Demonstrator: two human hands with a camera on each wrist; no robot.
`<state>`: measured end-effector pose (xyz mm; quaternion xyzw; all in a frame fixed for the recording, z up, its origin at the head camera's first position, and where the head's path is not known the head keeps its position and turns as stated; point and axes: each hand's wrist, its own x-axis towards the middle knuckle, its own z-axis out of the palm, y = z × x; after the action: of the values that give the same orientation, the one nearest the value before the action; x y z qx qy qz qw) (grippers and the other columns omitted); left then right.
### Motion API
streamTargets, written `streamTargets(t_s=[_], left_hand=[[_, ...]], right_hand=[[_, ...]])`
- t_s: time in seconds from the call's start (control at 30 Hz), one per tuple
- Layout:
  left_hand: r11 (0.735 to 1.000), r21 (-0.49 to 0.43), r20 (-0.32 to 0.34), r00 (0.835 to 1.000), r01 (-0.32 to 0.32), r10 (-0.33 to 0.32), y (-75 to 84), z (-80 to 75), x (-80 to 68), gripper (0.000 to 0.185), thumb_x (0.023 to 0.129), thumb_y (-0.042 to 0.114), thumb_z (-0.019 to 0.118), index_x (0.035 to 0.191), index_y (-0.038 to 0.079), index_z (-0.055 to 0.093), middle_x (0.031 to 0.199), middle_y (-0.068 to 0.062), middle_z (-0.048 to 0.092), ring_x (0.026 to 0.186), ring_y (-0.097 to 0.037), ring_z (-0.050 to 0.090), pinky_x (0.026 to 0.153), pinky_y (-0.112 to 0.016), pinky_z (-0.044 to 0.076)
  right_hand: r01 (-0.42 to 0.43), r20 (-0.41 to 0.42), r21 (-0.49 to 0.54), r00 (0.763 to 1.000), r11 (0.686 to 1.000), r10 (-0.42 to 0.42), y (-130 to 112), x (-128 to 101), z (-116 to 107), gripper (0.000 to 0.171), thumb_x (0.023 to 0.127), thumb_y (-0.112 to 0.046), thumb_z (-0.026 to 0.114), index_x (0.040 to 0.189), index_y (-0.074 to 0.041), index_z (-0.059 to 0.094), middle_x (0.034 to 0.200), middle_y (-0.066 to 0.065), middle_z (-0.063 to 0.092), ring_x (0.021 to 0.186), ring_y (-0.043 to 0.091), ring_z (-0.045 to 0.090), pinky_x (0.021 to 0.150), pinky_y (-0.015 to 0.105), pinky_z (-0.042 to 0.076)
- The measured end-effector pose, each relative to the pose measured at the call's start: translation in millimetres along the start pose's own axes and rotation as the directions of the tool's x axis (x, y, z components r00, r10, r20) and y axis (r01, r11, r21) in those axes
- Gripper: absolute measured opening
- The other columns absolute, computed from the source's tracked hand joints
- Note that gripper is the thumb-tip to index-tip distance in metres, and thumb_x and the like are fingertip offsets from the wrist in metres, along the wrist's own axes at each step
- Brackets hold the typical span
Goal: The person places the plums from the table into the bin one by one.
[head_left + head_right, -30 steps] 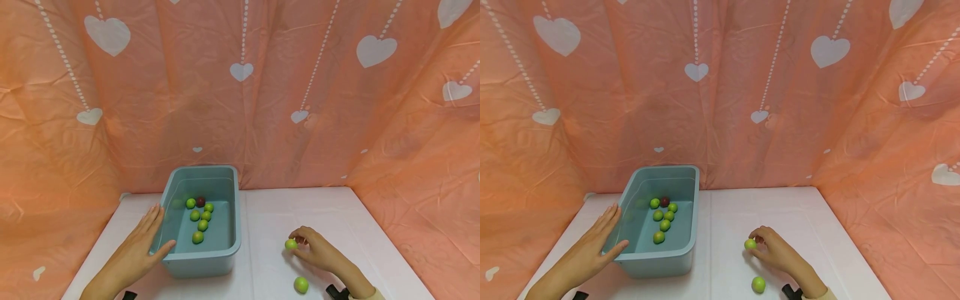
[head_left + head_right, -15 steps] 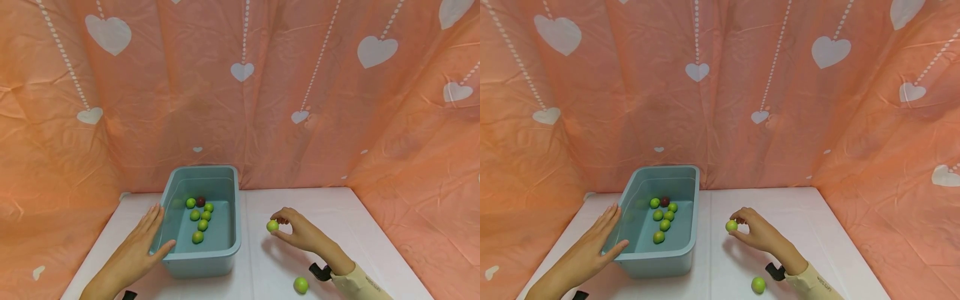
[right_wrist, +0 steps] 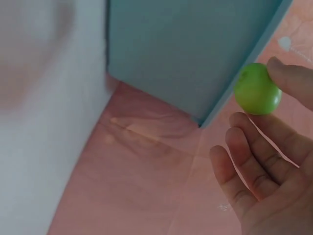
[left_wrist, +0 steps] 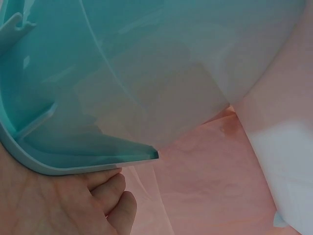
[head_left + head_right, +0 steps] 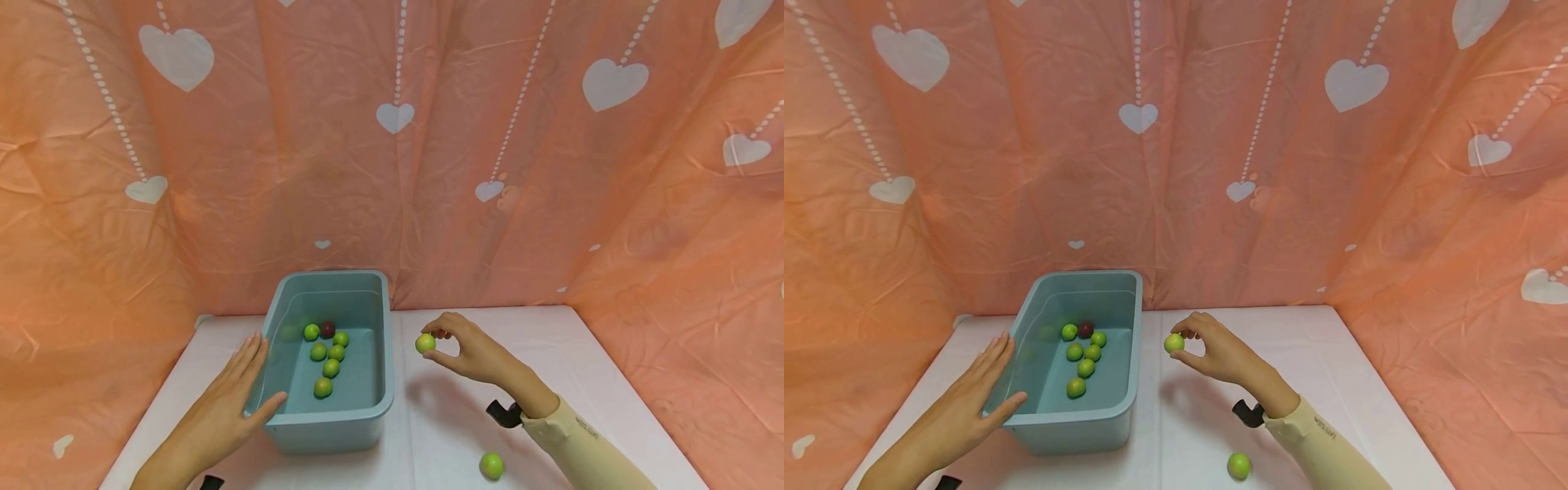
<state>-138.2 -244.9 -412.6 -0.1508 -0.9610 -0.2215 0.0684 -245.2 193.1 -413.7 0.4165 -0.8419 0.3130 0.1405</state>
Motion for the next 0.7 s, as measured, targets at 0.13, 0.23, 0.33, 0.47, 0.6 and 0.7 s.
streamTargets(t_s=[0.13,0.23,0.33,0.47,0.6,0.7], left_hand=[[1.0,0.003,-0.008,1.0,-0.007,0.008,-0.2,0.4,-0.7,0.099,0.104,0.062,0.062,0.171,0.002,0.02,0.179,-0.017,0.01,0.166,-0.035,0.007,0.129,-0.063,0.02],[1.0,0.007,-0.014,1.0,-0.014,0.014,-1.1,0.8,-0.6,0.099,0.104,0.061,0.062,0.171,0.002,0.02,0.179,-0.017,0.011,0.166,-0.036,0.007,0.13,-0.06,0.018],[1.0,0.007,-0.013,1.0,-0.015,0.015,-1.4,0.6,0.2,0.099,0.104,0.061,0.062,0.171,0.002,0.02,0.179,-0.017,0.01,0.166,-0.036,0.007,0.129,-0.062,0.019],[1.0,0.002,-0.013,1.0,-0.014,0.014,-1.2,0.3,0.5,0.099,0.104,0.061,0.062,0.171,0.002,0.019,0.18,-0.017,0.01,0.166,-0.036,0.007,0.13,-0.059,0.016],[1.0,0.004,-0.016,1.0,-0.015,0.015,-1.0,0.1,0.0,0.098,0.104,0.06,0.062,0.171,0.003,0.019,0.18,-0.017,0.01,0.166,-0.036,0.007,0.13,-0.059,0.017],[1.0,0.006,-0.015,1.0,-0.014,0.014,-0.8,-0.3,-0.2,0.098,0.104,0.06,0.062,0.171,0.003,0.019,0.179,-0.017,0.01,0.166,-0.036,0.007,0.128,-0.063,0.02]], right_hand=[[0.006,0.0,0.017,1.0,1.0,-0.006,-4,16,-5,0.032,0.091,-0.014,0.088,0.119,-0.013,0.072,0.106,-0.009,0.068,0.096,0.01,0.06,0.087,0.031,0.055],[0.026,-0.002,0.028,1.0,0.999,-0.026,-7,28,-7,0.032,0.091,-0.014,0.088,0.119,-0.011,0.073,0.105,-0.007,0.069,0.096,0.012,0.062,0.087,0.032,0.056],[0.043,0.012,0.036,0.999,0.998,-0.044,-11,39,-8,0.035,0.091,-0.016,0.088,0.122,-0.009,0.073,0.108,-0.006,0.069,0.098,0.012,0.062,0.089,0.035,0.057],[0.076,0.041,0.042,0.996,0.996,-0.078,-21,56,-7,0.038,0.092,-0.019,0.089,0.125,-0.008,0.073,0.113,-0.004,0.07,0.1,0.012,0.062,0.09,0.04,0.059],[0.11,0.07,0.037,0.991,0.993,-0.113,-30,71,-3,0.037,0.093,-0.02,0.088,0.125,-0.01,0.073,0.115,-0.002,0.07,0.101,0.013,0.063,0.091,0.036,0.059],[0.112,0.104,0.031,0.988,0.993,-0.115,-35,82,0,0.035,0.095,-0.023,0.085,0.125,-0.011,0.072,0.116,-0.001,0.07,0.103,0.014,0.064,0.093,0.033,0.058]])
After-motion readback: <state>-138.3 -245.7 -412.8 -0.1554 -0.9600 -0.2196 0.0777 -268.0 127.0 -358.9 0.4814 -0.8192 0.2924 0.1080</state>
